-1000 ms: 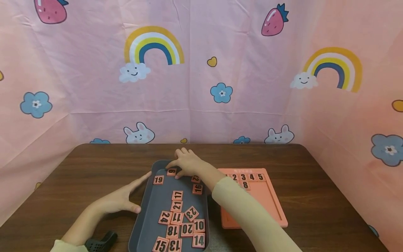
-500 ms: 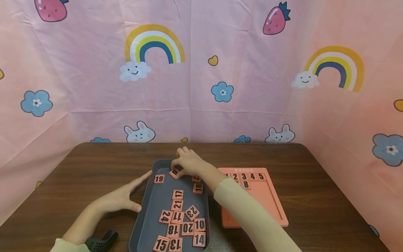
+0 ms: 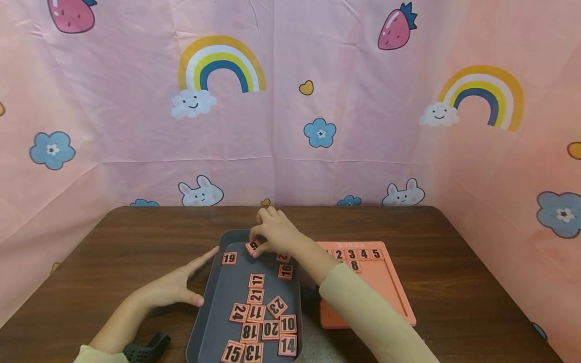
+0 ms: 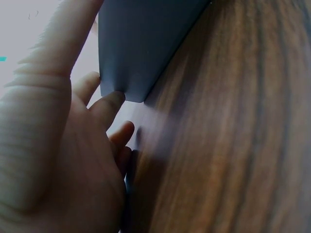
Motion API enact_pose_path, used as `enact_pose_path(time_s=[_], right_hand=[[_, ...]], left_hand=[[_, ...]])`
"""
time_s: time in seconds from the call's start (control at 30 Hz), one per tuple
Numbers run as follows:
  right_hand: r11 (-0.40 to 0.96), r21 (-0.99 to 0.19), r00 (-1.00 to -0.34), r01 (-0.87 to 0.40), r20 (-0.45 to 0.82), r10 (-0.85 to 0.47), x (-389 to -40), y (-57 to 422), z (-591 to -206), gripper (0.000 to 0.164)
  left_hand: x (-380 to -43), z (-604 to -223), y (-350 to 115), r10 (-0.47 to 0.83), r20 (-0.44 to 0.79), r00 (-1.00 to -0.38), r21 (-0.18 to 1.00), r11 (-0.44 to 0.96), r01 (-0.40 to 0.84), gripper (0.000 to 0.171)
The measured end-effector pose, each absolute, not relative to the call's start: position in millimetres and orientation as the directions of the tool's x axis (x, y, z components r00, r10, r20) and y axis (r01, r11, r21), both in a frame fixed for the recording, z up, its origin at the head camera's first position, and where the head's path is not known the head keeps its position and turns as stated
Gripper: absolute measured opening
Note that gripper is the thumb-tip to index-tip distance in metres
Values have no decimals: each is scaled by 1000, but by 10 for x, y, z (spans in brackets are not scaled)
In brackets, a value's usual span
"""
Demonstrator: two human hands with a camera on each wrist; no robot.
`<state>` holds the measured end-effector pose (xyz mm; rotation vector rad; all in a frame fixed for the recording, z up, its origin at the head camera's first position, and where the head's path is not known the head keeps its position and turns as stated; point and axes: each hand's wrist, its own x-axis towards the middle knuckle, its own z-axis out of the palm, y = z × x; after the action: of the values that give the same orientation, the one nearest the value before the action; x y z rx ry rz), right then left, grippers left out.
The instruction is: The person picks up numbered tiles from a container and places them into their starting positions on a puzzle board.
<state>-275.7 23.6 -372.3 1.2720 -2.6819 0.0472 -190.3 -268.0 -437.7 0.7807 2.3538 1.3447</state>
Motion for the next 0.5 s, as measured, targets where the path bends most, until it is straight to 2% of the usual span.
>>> enact_pose_path(time_s=[0.17, 0.5], right_hand=[[642, 42, -622, -766, 208, -755, -2650, 332, -3606, 36], [647, -39, -633, -762, 260, -730, -2341, 644, -3488, 35]], left_hand=[[-1900, -4371, -2678, 598, -5, -801, 867, 401, 294, 104], [-1903, -4359, -2662, 595, 6, -803, 851, 419, 317, 105]])
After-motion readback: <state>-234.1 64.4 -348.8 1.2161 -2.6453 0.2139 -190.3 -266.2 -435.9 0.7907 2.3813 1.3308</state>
